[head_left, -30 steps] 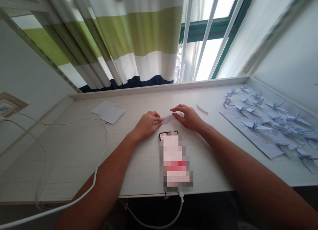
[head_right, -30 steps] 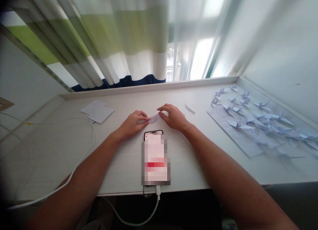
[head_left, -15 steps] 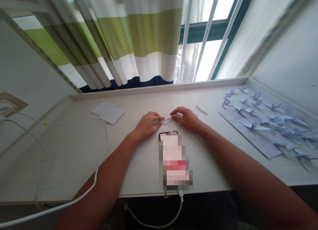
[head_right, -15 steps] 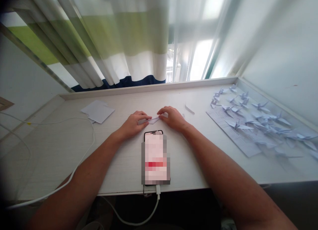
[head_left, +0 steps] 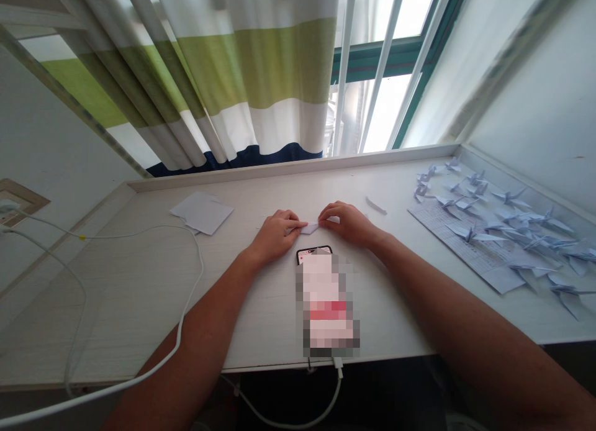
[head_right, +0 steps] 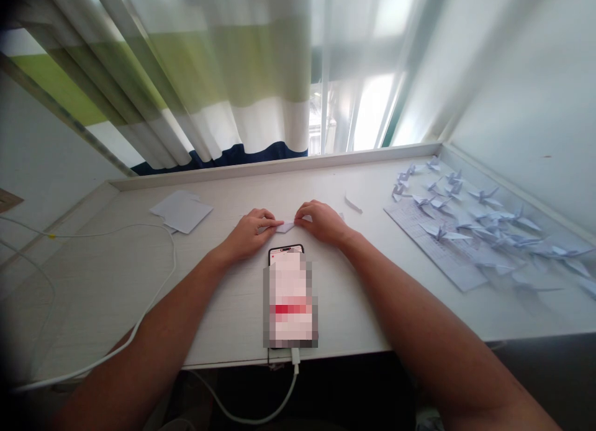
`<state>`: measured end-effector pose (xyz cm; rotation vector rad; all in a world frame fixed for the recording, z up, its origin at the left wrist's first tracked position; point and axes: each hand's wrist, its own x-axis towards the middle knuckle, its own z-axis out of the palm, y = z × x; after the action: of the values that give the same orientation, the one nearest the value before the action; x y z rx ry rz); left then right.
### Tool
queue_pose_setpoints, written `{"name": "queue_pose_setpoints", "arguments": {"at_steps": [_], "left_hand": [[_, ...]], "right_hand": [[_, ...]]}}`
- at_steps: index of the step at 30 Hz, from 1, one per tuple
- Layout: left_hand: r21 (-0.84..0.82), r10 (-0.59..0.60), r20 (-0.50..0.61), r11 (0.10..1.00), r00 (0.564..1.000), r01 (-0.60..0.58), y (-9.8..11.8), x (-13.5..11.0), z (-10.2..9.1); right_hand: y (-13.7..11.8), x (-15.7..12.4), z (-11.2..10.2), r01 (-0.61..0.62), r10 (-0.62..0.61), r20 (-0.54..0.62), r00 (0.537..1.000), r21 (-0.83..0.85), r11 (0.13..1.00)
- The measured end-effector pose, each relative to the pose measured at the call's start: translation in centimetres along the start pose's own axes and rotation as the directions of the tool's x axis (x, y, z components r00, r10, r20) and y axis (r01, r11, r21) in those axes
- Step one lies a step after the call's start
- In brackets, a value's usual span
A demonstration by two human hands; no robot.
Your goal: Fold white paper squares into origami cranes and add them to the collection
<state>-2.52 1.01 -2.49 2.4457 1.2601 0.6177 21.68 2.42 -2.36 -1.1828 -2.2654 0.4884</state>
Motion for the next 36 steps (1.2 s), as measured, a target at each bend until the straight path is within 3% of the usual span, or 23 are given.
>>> {"name": "queue_pose_setpoints", "arguments": {"at_steps": [5,10,14,18,24,31,36], "left_hand": [[-0.028,-0.042,-0.024,0.999,0.999,0.041,0.0,0.0,0.3],[0.0,0.006,-0.028,1.0,1.0,-0.006,0.1,-0.1,0.4],[0.001,0.081,0.006,0.997,0.997,-0.081,0.4,-0.1,0.2],[-0.008,0.076,0.039,0.997,0.996,-0.076,0.4,0.0,0.1],[0.013,0.062,0.044,0.998,0.997,-0.063,0.3,0.2,0.1],[0.056,0.058,0.041,0.997,0.998,-0.06,0.6,0.2,0.2],[0.044,-0.003,0.013,0.999,1.0,0.003,0.5,0.0,0.0]], "right_hand": [[0.1,0.2,0.5,-0.074,0.079,-0.048,0.996,0.091,0.993],[-0.5,0.3,0.3,-0.137,0.145,-0.047,0.988,0.133,0.982],[-0.9,0.3,0.1,-0.149,0.153,-0.038,0.987,0.098,0.984],[-0.9,0.3,-0.2,-0.171,0.172,-0.049,0.984,0.029,0.985],[-1.1,0.5,0.2,-0.343,0.361,-0.179,0.915,0.122,0.931],[-3.6,1.0,3.2,-0.335,0.304,-0.175,0.936,-0.184,0.924],[-3.7,0.7,3.3,-0.352,0.335,-0.107,0.936,-0.279,0.893]]}}
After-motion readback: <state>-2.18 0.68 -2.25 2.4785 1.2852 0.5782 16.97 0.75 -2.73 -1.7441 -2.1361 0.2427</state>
